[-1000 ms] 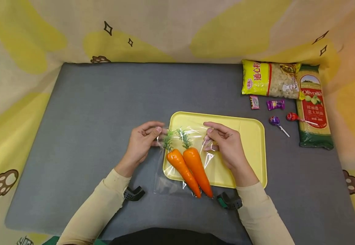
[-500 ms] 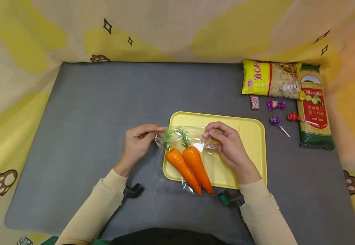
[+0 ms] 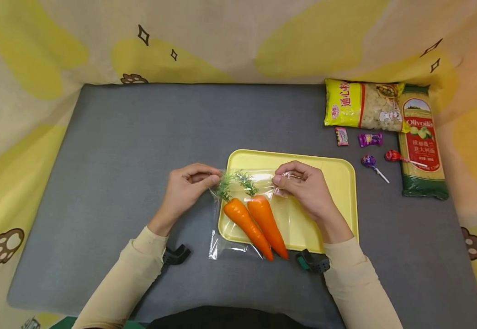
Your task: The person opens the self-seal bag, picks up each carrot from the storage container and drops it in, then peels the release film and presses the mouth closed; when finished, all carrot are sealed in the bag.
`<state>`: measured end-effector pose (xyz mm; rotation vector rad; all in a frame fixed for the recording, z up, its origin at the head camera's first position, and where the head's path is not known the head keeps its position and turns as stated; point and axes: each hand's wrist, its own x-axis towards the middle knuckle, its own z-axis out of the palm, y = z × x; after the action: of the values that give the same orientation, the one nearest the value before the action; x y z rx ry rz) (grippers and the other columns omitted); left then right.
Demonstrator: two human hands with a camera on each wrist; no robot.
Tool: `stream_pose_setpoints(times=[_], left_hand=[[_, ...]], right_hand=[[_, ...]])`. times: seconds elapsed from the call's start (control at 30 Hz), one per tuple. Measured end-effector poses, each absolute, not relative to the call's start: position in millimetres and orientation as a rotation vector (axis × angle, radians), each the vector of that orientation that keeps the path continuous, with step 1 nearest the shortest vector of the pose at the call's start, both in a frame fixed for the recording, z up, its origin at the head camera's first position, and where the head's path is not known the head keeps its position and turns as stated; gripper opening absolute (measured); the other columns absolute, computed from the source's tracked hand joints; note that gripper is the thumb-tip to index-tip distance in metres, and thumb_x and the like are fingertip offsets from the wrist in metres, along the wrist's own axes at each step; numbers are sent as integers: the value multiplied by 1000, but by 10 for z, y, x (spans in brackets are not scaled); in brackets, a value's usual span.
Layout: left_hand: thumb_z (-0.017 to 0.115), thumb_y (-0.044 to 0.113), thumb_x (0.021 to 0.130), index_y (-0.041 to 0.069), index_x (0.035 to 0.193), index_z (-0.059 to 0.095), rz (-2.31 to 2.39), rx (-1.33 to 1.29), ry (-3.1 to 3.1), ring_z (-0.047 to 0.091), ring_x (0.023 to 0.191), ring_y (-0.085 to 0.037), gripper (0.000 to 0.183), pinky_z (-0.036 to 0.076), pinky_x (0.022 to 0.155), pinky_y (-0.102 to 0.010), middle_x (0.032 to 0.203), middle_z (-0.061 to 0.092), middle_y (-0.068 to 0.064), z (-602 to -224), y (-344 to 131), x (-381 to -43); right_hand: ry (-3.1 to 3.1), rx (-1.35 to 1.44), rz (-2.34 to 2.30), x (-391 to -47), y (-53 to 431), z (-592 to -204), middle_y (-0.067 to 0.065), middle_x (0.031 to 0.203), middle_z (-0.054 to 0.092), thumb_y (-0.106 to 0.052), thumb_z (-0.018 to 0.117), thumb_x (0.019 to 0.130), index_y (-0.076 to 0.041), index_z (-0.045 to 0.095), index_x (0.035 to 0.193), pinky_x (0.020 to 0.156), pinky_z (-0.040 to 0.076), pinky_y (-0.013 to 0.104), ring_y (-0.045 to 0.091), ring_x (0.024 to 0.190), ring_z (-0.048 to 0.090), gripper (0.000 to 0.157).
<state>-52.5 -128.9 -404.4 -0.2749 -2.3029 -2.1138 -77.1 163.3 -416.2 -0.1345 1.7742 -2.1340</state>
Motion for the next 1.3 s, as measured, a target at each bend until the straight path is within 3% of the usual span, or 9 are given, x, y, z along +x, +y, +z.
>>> stream_pose_setpoints(times=[0.17, 0.23, 0.43, 0.57, 0.77, 0.93, 1.17, 1.3], left_hand=[[71, -2, 81, -8, 95, 69, -2120, -163, -2271, 69, 76, -30, 16, 56, 66, -34, 85, 70, -19, -4020, -1247, -508], [69, -3, 82, -9, 102, 65, -2157, -159, -2225, 69, 77, -29, 21, 56, 68, -34, 87, 69, -20, -4028, -1255, -514], [64, 2, 88, -5, 119, 57, -2486, -88, -2073, 63, 86, -21, 33, 52, 77, -27, 96, 64, -16, -4166, -1274, -544], [69, 7, 86, -6, 114, 59, -2639, -24, -2070, 63, 88, -18, 32, 53, 78, -27, 98, 63, -12, -4229, -1234, -540], [74, 5, 81, -1, 102, 64, -2641, 128, -2223, 67, 80, -18, 25, 54, 66, -25, 93, 71, -11, -4191, -1285, -541], [71, 2, 83, -6, 104, 65, -2688, 279, -2142, 69, 78, -16, 23, 56, 66, -29, 90, 72, -11, -4204, -1381, -544], [75, 12, 80, -3, 99, 68, -2498, 265, -2166, 69, 74, -18, 25, 56, 65, -30, 87, 72, -11, -4166, -1544, -571], [75, 12, 80, -5, 100, 68, -2398, 232, -2248, 70, 76, -22, 27, 57, 66, -33, 87, 72, -13, -4132, -1655, -554]], right_hand=[[1845, -89, -2122, -778, 1620, -4139, 14, 83, 68, 4, 70, 81, 6, 51, 124, 61, 56, 32, 24, 67, 68, 47], [1867, -90, -2105, -782, 1604, -4129, 14, 84, 68, 1, 70, 82, 5, 51, 127, 63, 56, 34, 25, 69, 68, 50], [1782, -105, -2048, -781, 1482, -4104, 13, 82, 67, -6, 67, 87, 9, 53, 118, 60, 57, 32, 24, 66, 66, 37], [1829, -99, -1929, -794, 1357, -4095, 13, 78, 66, -13, 71, 85, 6, 60, 107, 54, 55, 32, 26, 61, 66, 30], [1995, -94, -1795, -797, 1300, -4070, 15, 80, 67, -17, 78, 77, 2, 67, 94, 55, 56, 38, 27, 57, 63, 28], [2145, -63, -1737, -803, 1345, -4032, 7, 80, 69, -20, 79, 77, 0, 71, 93, 53, 52, 31, 22, 58, 61, 27], [2029, -87, -1755, -832, 1316, -4079, 19, 89, 69, -19, 76, 79, 4, 66, 108, 64, 57, 35, 26, 71, 68, 38], [2089, -70, -1701, -826, 1287, -4098, 13, 86, 71, -16, 78, 77, 2, 69, 101, 68, 56, 34, 25, 75, 69, 32]])
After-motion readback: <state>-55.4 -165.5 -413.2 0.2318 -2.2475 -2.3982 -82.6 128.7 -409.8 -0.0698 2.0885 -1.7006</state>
